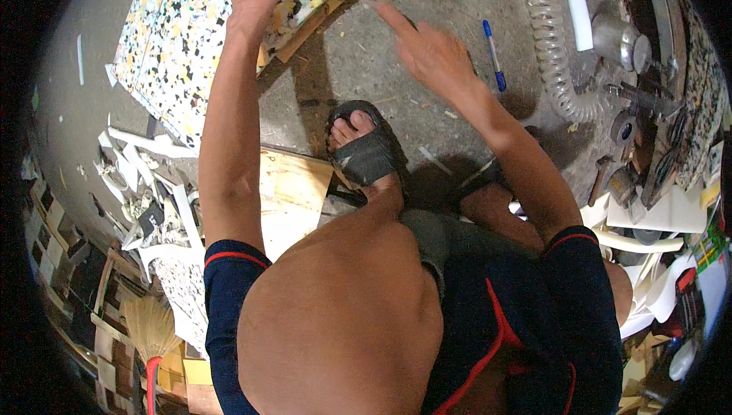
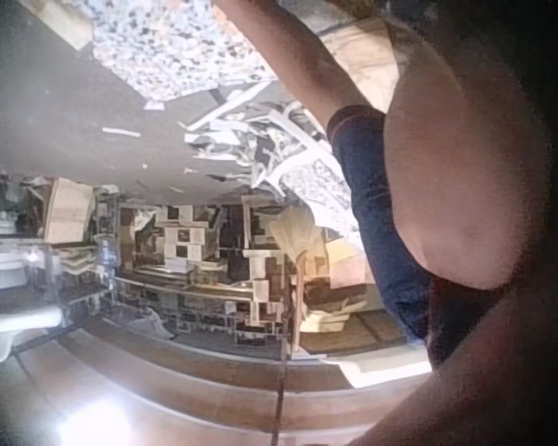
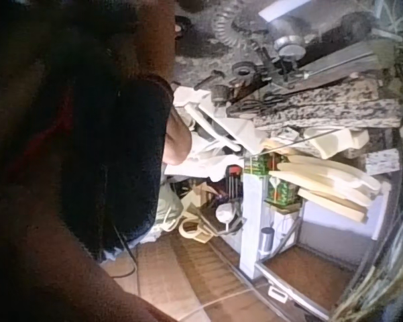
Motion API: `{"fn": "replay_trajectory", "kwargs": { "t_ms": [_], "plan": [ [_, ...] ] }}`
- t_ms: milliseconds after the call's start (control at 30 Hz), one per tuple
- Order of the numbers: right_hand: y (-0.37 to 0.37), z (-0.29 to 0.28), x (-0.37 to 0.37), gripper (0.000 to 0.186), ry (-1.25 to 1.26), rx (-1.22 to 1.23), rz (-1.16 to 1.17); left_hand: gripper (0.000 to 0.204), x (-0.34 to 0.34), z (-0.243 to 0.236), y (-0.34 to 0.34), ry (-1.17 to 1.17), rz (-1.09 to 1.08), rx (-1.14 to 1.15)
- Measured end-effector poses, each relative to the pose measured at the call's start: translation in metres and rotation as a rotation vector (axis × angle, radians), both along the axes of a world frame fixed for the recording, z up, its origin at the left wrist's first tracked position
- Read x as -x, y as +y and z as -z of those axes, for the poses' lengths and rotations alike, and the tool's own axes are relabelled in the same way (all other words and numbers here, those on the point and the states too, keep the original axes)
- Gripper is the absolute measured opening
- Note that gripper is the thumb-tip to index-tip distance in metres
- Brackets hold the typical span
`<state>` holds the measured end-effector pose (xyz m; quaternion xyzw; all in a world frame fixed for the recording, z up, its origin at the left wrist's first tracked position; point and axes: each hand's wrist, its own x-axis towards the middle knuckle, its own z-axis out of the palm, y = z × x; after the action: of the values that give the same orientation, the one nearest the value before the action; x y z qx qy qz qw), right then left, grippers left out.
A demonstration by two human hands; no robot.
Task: The person sits on the floor and uses a pen to trace a curved line on a speckled composite board. They then use a straightedge and a knife to cut the board along the marked line, separating it into pieces.
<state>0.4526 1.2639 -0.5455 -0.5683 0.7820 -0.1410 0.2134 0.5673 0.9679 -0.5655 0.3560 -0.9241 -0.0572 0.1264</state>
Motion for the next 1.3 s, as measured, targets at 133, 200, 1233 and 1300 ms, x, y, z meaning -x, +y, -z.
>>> {"fn": "replay_trajectory", "kwargs": {
  "t_ms": [133, 200, 1233, 1300],
  "plan": [
    [0.042, -0.01, 0.002, 0.071, -0.045, -0.183, 0.014, 0.047, -0.001, 0.001, 0.001, 0.019, 0.003, -0.017],
    [0.072, -0.014, 0.004, 0.07, -0.101, -0.278, 0.027, 0.047, -0.001, 0.001, 0.0, 0.033, 0.01, -0.026],
    [-0.011, -0.036, 0.003, 0.068, -0.168, -0.141, -0.02, 0.055, -0.106, -0.026, 0.083, 0.178, 0.085, -0.139],
    [0.012, -0.033, 0.003, 0.069, -0.195, -0.317, -0.031, 0.047, -0.108, -0.036, 0.085, 0.234, 0.064, -0.096]
  ]
}}
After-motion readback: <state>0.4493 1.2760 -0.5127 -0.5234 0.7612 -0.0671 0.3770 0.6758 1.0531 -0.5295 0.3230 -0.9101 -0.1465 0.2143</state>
